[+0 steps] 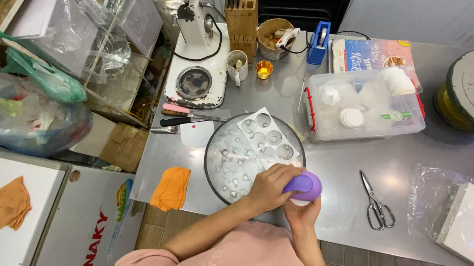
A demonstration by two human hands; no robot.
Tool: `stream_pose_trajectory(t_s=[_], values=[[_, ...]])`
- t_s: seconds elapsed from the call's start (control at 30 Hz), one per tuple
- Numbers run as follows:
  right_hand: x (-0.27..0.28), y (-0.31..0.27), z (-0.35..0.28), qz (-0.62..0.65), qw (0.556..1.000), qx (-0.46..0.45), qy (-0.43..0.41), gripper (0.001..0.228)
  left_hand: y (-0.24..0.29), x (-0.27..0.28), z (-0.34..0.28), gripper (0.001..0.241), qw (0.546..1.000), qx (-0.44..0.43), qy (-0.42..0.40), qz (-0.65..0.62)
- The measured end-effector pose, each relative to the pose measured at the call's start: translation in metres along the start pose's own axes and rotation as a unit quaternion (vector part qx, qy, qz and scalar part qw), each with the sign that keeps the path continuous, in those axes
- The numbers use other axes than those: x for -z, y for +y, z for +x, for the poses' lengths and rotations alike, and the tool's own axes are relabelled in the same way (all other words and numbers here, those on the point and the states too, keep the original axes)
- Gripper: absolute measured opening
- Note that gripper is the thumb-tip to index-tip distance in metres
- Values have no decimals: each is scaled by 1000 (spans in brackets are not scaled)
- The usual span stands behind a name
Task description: The recorder cuts out circle shapes from white paper and prepares the paper for use as a stencil or base.
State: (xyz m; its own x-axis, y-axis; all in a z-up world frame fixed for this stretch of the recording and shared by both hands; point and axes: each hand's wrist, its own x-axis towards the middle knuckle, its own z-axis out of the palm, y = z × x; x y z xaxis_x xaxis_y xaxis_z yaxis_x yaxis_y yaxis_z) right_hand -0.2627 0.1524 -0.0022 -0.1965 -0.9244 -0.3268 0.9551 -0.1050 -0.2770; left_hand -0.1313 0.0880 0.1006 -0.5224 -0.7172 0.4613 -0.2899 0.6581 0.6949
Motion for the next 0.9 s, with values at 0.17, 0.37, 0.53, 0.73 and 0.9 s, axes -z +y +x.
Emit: stream_pose_trajectory(t_s=[0.17,0.37,0.53,0.73,0.9], values=[[4,-36,-10,-5,989,-17,150,62,-3,-39,12,36,986,150,27,-74],[48,-89,-10,24,992,-2,125,62,-41,-102,22,32,824,390,73,-405],[17,-138,-29,111,993,-7,29,61,-45,-132,23,36,717,487,76,-493],[3,-194,-46,77,997,16,-22,67,-16,-162,4,32,985,154,34,71],[-21,-221,-47,112,993,-14,-41,66,-31,-210,-27,39,968,180,-80,157]])
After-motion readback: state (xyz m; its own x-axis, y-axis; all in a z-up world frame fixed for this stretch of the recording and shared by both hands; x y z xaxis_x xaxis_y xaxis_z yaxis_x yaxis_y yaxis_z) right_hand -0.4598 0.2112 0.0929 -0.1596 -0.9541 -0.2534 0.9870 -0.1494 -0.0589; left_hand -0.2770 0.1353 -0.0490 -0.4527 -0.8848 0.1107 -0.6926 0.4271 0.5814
